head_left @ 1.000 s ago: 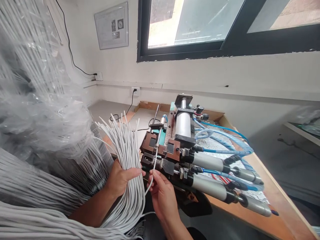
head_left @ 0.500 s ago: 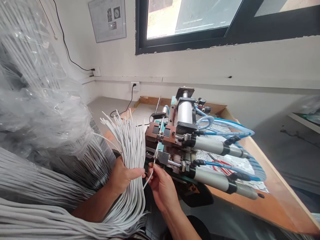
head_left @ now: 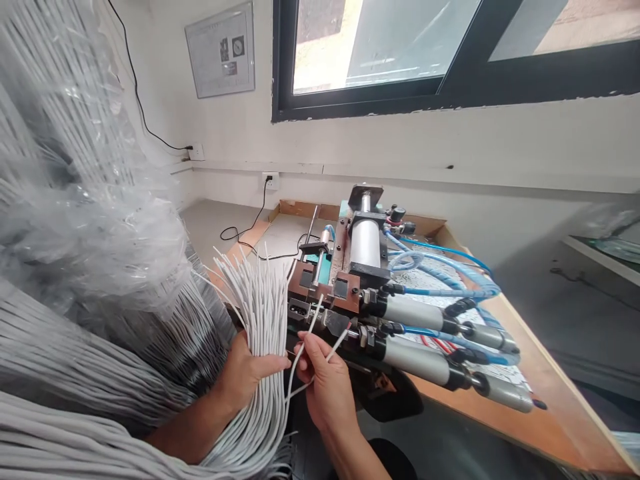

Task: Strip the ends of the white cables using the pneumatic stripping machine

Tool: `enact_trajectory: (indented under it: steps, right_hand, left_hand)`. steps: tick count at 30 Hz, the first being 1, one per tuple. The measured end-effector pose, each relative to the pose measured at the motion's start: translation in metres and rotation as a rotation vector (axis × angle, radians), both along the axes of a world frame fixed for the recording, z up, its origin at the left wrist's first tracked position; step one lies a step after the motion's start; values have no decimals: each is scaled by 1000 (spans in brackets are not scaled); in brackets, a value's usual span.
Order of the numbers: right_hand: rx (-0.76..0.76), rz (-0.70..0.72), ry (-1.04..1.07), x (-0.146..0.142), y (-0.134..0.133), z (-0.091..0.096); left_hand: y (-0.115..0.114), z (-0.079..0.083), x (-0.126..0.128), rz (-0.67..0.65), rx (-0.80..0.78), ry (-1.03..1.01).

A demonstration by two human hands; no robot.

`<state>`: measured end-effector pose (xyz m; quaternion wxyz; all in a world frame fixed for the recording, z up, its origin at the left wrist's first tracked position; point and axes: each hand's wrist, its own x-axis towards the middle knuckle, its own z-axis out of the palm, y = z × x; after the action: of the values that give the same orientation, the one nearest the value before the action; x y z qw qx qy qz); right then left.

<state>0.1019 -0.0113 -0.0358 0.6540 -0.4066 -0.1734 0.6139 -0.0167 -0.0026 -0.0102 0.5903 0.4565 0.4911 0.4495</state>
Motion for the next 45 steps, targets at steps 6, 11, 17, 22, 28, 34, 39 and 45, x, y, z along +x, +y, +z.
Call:
enact_trajectory:
  steps: [6, 11, 17, 22, 28, 34, 39, 45]
  right_hand:
    - [-106, -48, 104, 0, 10, 0]
    - [-102, -27, 215, 1, 16, 0]
    - [-116, -2, 262, 1, 19, 3]
    - [-67, 195, 255, -3, 13, 3]
    - [60, 105, -23, -4, -5, 3]
    - [14, 11, -79, -4, -11, -6]
    - [-77, -78, 29, -4, -5, -6]
    - [-59, -16, -18, -8, -9, -5]
  left_hand:
    - [1, -2, -3, -29, 45, -144]
    - [4, 0, -3, -5, 55, -152]
    - [5, 2, 1, -20, 55, -134]
    - [1, 4, 2, -67, 79, -90]
    - [-4, 8, 4, -92, 81, -16]
    - [-4, -3, 4, -50, 93, 5]
    - [-3, -9, 0, -23, 78, -28]
    - [-3, -6, 3, -68, 145, -61]
